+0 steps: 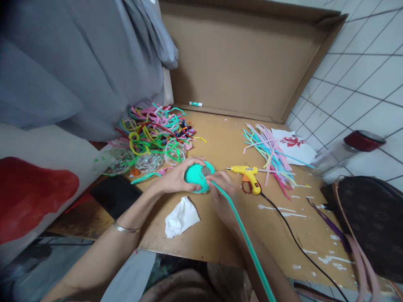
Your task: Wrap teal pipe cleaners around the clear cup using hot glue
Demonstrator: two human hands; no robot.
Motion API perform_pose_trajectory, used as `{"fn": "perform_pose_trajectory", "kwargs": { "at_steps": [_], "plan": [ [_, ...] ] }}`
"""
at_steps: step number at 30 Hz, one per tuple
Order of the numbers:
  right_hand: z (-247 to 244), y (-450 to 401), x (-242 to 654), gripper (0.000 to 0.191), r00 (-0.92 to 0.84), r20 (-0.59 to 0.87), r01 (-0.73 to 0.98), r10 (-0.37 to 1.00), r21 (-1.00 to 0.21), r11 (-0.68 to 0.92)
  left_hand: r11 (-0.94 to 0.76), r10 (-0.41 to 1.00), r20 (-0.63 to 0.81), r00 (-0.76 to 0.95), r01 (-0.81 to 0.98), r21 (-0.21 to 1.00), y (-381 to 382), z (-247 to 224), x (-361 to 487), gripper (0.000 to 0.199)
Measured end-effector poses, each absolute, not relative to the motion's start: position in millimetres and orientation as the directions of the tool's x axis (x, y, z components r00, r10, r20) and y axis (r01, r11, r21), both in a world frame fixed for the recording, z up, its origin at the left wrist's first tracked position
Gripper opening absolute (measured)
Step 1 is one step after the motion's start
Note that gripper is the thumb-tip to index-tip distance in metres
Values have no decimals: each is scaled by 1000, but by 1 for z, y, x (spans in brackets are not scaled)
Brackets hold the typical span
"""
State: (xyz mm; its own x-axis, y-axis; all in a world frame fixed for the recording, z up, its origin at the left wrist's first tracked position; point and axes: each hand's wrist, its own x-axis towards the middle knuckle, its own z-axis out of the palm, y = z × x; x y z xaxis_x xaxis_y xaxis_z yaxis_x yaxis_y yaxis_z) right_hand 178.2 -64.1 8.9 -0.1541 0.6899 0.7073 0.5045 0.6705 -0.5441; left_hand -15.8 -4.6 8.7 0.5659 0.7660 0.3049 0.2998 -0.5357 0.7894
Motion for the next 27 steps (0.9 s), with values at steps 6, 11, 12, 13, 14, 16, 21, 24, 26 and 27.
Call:
{"fn": "perform_pose_trajectory", "kwargs": {
  "at_steps": [6,11,12,13,14,16,21,24,26,27],
  "plan": [
    [2,-65,180,14,-157,668,485,727,-589,646,-514,770,292,568,280,811,-5,12,-18,51],
    [0,-64,180,12,-161,684,486,711,-572,661,-524,759,310,573,255,813,-4,9,-19,52],
    [0,-64,180,12,-169,682,493,711,-566,660,-529,758,314,572,257,809,-4,8,-18,53],
    [0,-63,181,12,-180,679,500,712,-561,660,-533,758,317,570,261,805,-3,8,-18,55],
    [-1,-63,181,12,-186,681,503,708,-553,664,-536,758,318,569,266,801,-3,7,-18,57],
    [-1,-62,181,11,-185,694,503,696,-541,674,-544,756,321,570,274,793,-3,7,-17,60],
    [-2,-61,181,10,-174,721,494,671,-525,693,-574,754,343,560,309,758,-4,5,-15,64],
    [-2,-61,180,10,-167,723,498,670,-525,690,-600,754,367,545,344,722,-5,4,-15,64],
    [-2,-61,180,10,-168,715,503,679,-530,683,-619,749,388,537,359,699,-5,3,-14,63],
    [-2,-61,181,11,-168,708,506,686,-535,676,-628,746,398,534,363,689,-5,3,-14,63]
  ]
}}
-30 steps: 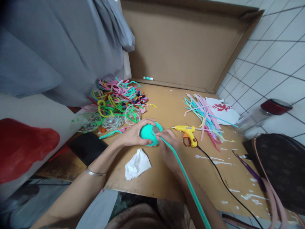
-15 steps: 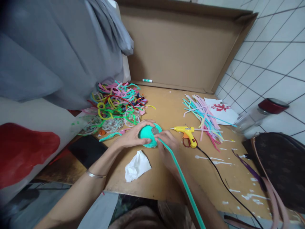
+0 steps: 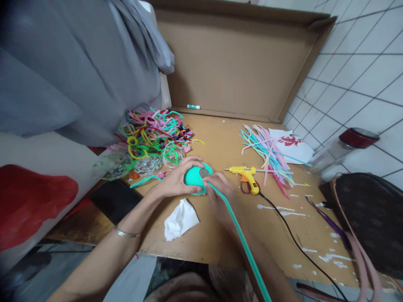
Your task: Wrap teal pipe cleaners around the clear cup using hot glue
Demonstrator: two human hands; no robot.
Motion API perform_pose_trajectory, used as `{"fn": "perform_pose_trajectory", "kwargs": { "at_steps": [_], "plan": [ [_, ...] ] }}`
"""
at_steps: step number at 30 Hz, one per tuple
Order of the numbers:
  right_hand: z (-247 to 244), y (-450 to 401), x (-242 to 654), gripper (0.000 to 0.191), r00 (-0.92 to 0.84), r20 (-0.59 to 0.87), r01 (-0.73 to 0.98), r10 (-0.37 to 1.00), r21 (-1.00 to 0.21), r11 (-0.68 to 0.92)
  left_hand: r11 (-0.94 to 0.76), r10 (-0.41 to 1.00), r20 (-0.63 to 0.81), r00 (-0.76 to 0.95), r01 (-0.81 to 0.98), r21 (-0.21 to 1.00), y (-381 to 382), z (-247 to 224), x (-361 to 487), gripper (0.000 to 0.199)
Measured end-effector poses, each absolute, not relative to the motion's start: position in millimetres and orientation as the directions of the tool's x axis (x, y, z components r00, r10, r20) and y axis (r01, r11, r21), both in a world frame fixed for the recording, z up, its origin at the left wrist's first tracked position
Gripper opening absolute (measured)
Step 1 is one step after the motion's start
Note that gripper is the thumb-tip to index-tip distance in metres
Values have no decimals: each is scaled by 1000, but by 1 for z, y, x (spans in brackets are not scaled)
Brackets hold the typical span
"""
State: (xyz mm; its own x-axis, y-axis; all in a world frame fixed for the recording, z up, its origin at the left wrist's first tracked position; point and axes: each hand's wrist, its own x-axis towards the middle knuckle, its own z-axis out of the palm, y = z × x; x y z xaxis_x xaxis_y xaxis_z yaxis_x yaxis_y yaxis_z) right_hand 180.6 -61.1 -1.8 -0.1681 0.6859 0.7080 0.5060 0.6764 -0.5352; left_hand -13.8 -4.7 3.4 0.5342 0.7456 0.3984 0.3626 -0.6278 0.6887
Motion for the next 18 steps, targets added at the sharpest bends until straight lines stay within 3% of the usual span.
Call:
{"fn": "perform_pose_trajectory", "kwargs": {
  "at_steps": [8,18],
  "plan": [
    [-1,-61,181,12,-166,690,511,704,-550,660,-622,757,410,509,366,693,-6,5,-12,70],
    [-1,-62,180,12,-138,676,499,724,-584,641,-601,741,431,515,221,768,-9,6,-13,59]
  ]
}}
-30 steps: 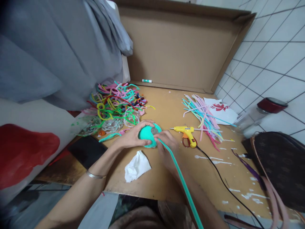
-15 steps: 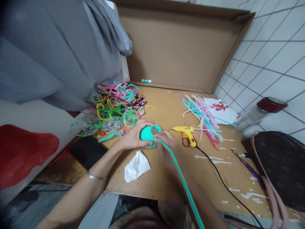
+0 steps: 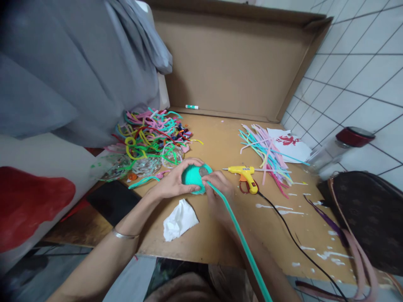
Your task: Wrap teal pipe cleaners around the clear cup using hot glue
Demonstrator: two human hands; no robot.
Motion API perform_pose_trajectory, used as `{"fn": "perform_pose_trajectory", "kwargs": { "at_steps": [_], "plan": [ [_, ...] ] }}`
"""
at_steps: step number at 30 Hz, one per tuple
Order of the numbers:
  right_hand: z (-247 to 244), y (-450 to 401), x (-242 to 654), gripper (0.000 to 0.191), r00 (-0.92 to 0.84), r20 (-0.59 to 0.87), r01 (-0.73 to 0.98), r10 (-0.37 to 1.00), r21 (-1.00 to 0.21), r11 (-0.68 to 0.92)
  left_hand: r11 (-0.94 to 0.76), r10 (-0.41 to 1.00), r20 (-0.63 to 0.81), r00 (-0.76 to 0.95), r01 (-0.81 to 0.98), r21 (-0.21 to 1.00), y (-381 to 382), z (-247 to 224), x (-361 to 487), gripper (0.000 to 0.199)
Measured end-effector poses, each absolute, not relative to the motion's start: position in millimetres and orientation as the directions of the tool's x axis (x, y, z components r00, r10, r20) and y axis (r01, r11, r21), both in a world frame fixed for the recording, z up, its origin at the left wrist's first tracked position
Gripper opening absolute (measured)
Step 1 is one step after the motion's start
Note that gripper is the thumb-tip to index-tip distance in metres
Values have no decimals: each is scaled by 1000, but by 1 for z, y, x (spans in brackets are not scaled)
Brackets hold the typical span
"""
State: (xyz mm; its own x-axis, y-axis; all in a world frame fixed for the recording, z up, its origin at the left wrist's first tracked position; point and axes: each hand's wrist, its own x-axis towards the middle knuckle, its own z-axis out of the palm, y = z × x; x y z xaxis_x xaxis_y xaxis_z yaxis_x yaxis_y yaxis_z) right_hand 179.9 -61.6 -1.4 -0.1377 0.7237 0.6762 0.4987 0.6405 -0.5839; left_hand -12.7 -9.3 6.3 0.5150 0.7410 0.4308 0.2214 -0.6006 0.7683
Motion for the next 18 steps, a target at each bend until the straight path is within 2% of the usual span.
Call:
{"fn": "perform_pose_trajectory", "kwargs": {
  "at_steps": [10,18],
  "plan": [
    [-2,-60,178,11,-141,686,493,714,-576,652,-561,767,401,501,220,798,-9,6,-13,58],
    [-2,-60,179,11,-148,692,503,707,-562,656,-508,772,385,506,126,852,-6,5,-14,51]
  ]
}}
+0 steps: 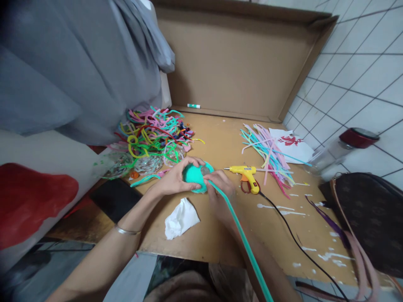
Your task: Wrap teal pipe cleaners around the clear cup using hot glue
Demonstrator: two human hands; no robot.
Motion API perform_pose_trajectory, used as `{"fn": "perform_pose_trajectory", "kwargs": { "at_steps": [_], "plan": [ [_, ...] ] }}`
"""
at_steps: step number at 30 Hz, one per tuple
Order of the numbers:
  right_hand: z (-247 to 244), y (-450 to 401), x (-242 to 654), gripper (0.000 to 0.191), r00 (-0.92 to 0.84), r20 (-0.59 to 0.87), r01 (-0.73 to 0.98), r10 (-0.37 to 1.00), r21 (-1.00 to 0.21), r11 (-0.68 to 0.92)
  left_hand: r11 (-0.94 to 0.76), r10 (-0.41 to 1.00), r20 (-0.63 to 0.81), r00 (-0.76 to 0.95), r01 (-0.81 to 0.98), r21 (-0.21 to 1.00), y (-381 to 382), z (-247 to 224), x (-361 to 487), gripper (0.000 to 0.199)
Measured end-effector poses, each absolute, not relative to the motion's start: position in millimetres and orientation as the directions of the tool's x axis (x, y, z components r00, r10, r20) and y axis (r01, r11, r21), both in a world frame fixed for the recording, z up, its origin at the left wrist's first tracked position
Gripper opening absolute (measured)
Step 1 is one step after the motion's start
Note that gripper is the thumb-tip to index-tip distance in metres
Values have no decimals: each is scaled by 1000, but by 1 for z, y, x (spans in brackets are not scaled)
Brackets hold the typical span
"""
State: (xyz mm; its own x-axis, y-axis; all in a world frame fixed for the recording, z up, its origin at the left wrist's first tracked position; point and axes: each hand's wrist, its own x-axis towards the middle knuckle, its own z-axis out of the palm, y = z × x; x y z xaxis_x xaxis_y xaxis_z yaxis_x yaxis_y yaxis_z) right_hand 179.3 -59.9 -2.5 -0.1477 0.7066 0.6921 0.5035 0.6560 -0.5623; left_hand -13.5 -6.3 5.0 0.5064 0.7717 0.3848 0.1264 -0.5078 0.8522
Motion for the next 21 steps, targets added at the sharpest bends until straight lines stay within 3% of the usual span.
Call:
{"fn": "perform_pose_trajectory", "kwargs": {
  "at_steps": [21],
  "plan": [
    [-1,-61,179,12,-146,667,519,731,-577,631,-575,730,438,525,125,808,-4,5,-15,42]
  ]
}}
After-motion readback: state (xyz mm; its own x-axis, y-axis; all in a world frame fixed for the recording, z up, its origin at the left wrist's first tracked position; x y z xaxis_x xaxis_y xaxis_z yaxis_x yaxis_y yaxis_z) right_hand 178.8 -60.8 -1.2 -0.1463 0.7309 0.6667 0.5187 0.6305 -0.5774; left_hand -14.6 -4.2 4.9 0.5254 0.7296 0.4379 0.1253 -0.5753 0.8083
